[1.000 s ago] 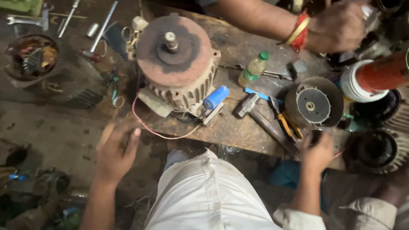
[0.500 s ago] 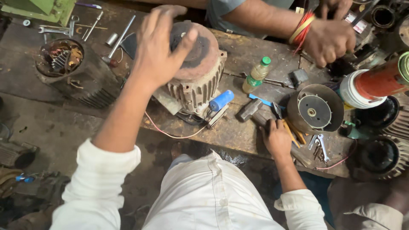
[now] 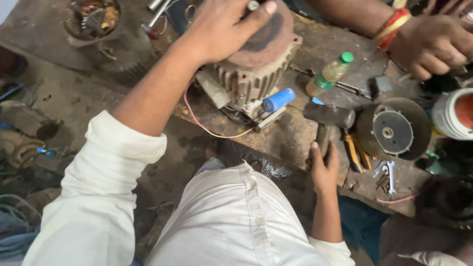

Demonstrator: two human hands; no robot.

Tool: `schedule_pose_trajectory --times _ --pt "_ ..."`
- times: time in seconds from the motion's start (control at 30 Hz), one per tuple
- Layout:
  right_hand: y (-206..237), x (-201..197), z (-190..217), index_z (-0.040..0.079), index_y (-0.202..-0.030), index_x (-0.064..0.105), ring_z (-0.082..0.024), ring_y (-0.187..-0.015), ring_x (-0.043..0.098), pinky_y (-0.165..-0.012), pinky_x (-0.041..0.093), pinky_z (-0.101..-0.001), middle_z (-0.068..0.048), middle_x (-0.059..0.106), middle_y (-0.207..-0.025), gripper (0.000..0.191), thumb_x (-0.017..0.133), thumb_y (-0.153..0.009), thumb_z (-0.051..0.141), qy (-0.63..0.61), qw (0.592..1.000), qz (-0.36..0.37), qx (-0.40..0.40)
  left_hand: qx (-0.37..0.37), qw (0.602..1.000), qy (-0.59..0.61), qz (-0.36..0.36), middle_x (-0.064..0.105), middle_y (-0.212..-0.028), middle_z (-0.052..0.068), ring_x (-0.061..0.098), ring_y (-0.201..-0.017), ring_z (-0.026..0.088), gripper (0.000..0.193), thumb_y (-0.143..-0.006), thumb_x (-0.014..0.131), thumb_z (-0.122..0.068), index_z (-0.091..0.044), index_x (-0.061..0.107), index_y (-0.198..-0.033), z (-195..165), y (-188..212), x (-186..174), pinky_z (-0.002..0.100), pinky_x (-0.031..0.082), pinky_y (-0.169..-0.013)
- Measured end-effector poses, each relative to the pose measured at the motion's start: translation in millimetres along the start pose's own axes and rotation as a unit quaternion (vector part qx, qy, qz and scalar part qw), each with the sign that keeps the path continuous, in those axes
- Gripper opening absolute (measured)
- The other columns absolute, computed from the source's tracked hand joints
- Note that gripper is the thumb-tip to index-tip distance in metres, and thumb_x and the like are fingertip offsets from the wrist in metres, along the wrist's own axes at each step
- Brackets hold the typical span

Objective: The person uses a wrench to tighten bolts on an electric motor mounted on a wooden workbench. They repeatedly adjust the wrench and reposition the motor to access different fasteners while another person works nearby.

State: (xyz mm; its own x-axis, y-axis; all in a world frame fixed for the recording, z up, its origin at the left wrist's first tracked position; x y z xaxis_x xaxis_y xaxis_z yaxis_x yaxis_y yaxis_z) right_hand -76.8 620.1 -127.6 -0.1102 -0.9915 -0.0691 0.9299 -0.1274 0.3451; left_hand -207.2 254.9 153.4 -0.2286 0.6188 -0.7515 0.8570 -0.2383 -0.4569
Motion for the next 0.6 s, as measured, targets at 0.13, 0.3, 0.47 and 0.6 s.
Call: schedule_pose_trajectory --times 0.13,0.3,0.47,0.6 --pt "0.3 -14.9 -12.6 0.003 -0.144 0.052 -0.018 -0.069 0.06 -0.06 0.05 -0.0321 -0.01 0.065 -0.09 0.055 0.068 -0.101 0.034 0.162 0.985 -0.021 -0.051 0.036 0.997 0.071 -0.012 0.071 -0.112 0.018 0.07 -0.104 0.037 0.044 -0.115 0.055 -0.047 -0.004 0.063 -0.124 3.8 12.3 -15.6 0.046 0.054 -0.088" --pt "35.9 -35.2 6.6 0.011 -0.14 0.062 -0.044 -0.1 0.069 -0.079 0.057 -0.0471 -0.025 0.066 -0.121 0.047 0.07 -0.1 0.034 0.525 0.786 -0.124 -0.301 0.047 0.988 0.037 -0.142 0.049 -0.141 0.028 0.046 -0.132 0.046 0.046 -0.112 0.056 -0.028 0.002 0.048 -0.146 16.9 84.4 -26.7 0.05 0.039 -0.11" --pt "37.6 -49.0 -4.6 0.018 -0.138 0.063 -0.043 -0.092 0.066 -0.077 0.054 -0.0499 -0.02 0.063 -0.126 0.054 0.076 -0.086 0.027 0.573 0.784 -0.111 -0.209 -0.175 0.952 0.079 -0.238 0.056 -0.135 0.018 0.053 -0.115 0.027 0.038 -0.119 0.055 -0.026 0.004 0.049 -0.141 74.9 175.6 -5.5 0.04 0.043 -0.1" --pt "31.4 -42.1 5.3 0.019 -0.14 0.065 -0.037 -0.103 0.061 -0.084 0.05 -0.0469 -0.015 0.062 -0.115 0.07 0.078 -0.07 0.016 0.634 0.727 -0.108 -0.239 -0.199 0.921 0.275 -0.191 0.059 -0.128 0.003 0.056 -0.102 0.009 0.03 -0.126 0.054 -0.027 -0.002 0.049 -0.141 88.7 206.7 22.8 0.023 0.049 -0.092"
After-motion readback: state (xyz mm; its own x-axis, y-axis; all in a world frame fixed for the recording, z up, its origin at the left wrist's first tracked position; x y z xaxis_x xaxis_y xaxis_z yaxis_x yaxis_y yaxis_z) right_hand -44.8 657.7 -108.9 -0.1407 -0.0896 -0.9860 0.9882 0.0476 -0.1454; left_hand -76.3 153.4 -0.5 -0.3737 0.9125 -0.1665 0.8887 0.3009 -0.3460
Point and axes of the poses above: each hand's wrist, its own y-axis away from the middle knuckle, its own x-axis out of the palm, z = x × y, the point moved 7 cm from there along -y, towards the middle knuckle
